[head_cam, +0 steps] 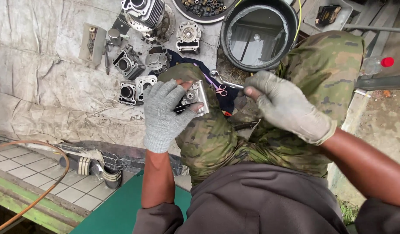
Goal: The person is preparing a motorcycle engine cylinder by using a wrench to adjust parts and then manually sanding the gasket surface to ensure a flat, clean seal.
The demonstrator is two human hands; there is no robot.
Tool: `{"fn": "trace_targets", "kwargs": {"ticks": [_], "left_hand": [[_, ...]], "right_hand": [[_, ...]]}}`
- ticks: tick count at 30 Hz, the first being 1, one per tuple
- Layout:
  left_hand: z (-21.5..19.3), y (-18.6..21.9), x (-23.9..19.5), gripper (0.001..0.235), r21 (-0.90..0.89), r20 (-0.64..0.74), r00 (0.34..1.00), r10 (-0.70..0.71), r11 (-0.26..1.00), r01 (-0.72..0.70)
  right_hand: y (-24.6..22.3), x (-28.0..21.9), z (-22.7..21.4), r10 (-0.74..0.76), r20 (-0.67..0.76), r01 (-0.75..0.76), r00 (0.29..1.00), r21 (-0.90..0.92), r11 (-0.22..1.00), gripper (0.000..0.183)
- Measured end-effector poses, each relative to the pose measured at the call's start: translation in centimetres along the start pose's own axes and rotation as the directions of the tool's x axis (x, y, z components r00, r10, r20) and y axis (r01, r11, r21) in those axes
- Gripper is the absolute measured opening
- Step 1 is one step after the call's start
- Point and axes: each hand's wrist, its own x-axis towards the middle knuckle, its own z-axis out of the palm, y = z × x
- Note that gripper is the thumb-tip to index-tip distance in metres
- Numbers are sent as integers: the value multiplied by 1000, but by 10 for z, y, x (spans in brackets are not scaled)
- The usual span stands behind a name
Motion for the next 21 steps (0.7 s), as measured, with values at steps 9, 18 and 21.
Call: {"fn": "trace_targets", "kwargs": {"ticks": [9,18,21], "left_hand": [[8,0,-3,44,-33,-66,998,12,999,-15],[1,14,-2,45,-62,-118,988,-102,993,95],[7,9,-6,37,-62,-131,989,-65,996,58]], "right_hand": [[-49,10,-17,-158,73,172,985,-274,946,27],[-31,22,-14,-384,158,391,910,-636,665,33],[-26,23,-13,-474,147,442,868,-663,604,34]]}}
